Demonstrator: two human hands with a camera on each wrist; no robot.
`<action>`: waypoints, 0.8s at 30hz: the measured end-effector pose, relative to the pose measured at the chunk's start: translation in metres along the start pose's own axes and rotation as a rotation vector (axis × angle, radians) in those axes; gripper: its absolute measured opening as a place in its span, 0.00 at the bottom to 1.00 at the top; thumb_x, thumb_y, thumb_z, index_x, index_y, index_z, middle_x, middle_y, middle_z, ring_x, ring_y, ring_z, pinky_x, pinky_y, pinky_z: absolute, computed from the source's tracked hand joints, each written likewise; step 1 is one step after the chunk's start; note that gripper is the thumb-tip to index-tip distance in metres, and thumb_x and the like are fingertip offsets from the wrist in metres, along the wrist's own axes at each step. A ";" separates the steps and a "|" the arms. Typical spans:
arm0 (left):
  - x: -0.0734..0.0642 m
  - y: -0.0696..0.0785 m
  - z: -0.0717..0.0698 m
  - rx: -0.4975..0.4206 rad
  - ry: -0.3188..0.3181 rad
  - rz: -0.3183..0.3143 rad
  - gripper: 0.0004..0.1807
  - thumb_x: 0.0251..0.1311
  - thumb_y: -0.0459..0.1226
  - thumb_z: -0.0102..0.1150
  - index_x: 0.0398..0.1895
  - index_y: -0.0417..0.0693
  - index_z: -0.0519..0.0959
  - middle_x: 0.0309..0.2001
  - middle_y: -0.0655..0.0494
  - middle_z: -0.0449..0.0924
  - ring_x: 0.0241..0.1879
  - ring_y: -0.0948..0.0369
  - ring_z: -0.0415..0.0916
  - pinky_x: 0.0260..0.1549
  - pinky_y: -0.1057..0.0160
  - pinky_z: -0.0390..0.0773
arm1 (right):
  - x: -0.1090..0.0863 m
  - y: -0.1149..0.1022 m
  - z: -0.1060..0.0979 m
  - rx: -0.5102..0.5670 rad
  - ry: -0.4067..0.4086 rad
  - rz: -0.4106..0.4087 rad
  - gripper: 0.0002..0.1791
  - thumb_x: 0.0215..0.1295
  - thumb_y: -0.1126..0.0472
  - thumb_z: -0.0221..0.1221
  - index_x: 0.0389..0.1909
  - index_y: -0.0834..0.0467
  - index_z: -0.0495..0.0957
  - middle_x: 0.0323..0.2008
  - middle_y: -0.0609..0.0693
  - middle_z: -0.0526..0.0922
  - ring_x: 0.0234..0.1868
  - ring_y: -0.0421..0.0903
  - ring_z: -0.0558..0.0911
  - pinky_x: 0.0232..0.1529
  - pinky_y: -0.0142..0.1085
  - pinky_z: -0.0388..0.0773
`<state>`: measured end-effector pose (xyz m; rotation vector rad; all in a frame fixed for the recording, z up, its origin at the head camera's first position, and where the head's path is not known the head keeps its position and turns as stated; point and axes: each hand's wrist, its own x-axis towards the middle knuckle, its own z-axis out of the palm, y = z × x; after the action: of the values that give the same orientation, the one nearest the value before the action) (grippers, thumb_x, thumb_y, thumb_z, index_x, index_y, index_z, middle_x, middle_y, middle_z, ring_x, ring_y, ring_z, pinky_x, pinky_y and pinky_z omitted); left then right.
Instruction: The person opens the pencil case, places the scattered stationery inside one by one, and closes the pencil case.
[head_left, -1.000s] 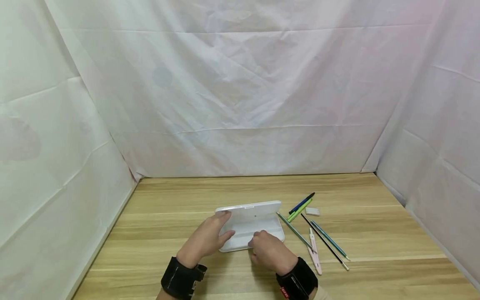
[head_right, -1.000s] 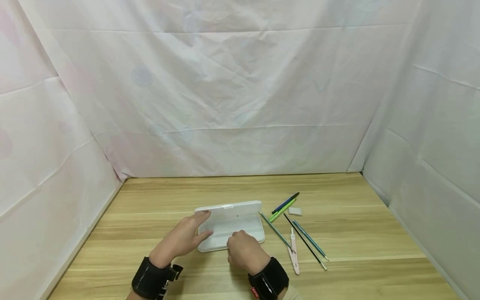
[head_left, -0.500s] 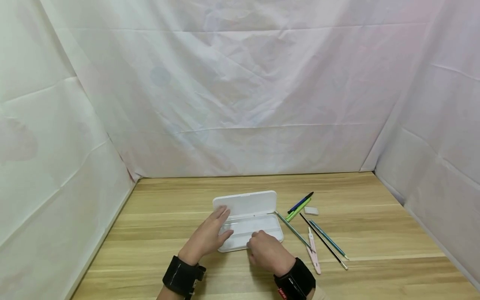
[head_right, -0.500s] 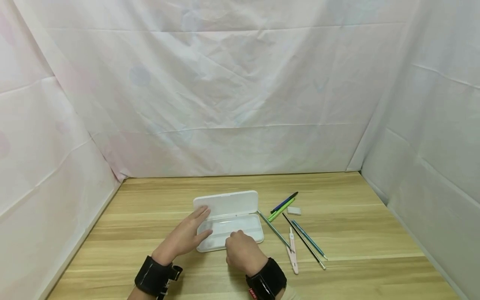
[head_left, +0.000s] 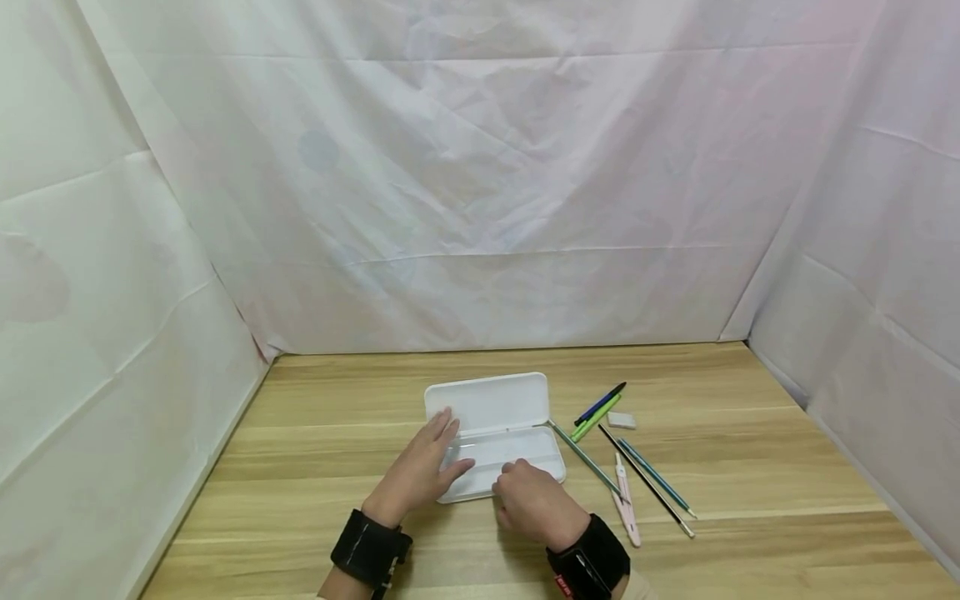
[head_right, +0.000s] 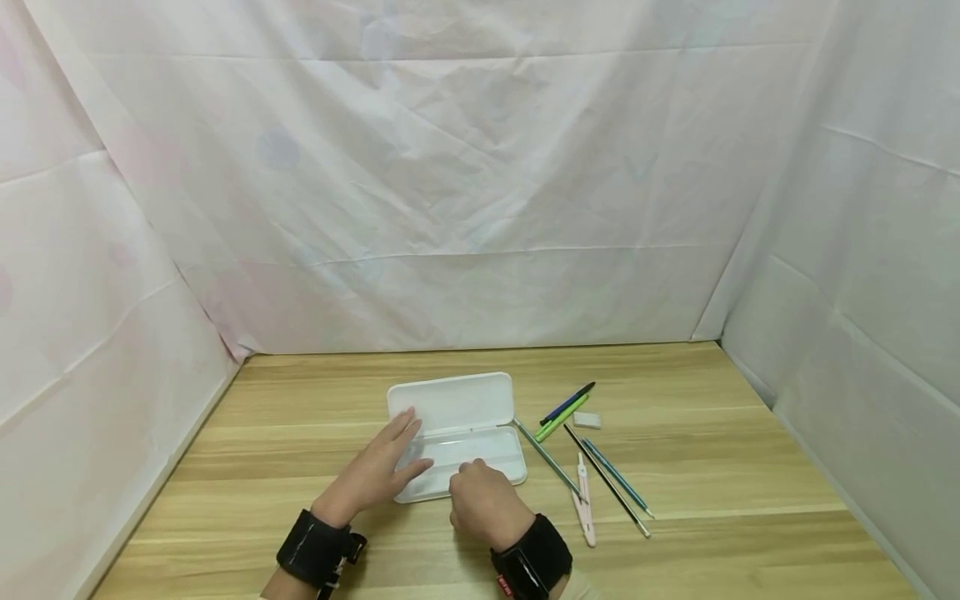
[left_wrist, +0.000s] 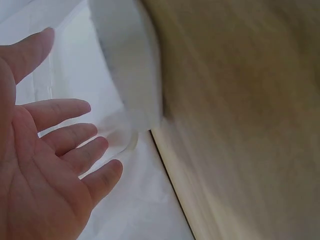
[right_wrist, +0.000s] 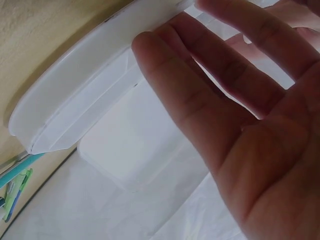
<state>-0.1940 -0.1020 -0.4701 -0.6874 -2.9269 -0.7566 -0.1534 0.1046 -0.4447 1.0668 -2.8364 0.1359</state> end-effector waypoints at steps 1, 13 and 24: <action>0.000 0.000 0.001 -0.003 0.000 -0.004 0.38 0.68 0.51 0.59 0.71 0.33 0.64 0.75 0.37 0.56 0.75 0.45 0.53 0.72 0.46 0.60 | 0.000 0.000 0.000 0.001 -0.003 0.004 0.06 0.46 0.66 0.65 0.16 0.56 0.79 0.21 0.46 0.77 0.25 0.43 0.76 0.22 0.31 0.74; 0.001 -0.003 0.005 -0.015 -0.008 -0.037 0.39 0.71 0.52 0.53 0.71 0.31 0.62 0.75 0.36 0.54 0.75 0.44 0.52 0.72 0.45 0.58 | -0.001 -0.002 -0.002 0.018 -0.011 0.019 0.07 0.46 0.65 0.65 0.15 0.55 0.78 0.21 0.46 0.75 0.25 0.43 0.75 0.20 0.31 0.72; 0.000 0.000 0.003 -0.004 -0.039 -0.041 0.38 0.72 0.51 0.51 0.72 0.28 0.59 0.75 0.33 0.53 0.75 0.43 0.52 0.72 0.43 0.58 | 0.001 -0.003 -0.002 0.039 -0.049 0.023 0.08 0.47 0.62 0.67 0.16 0.55 0.78 0.22 0.45 0.76 0.26 0.42 0.75 0.23 0.30 0.72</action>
<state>-0.1942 -0.1006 -0.4729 -0.6521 -2.9836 -0.7611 -0.1518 0.1023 -0.4424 1.0588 -2.9018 0.1702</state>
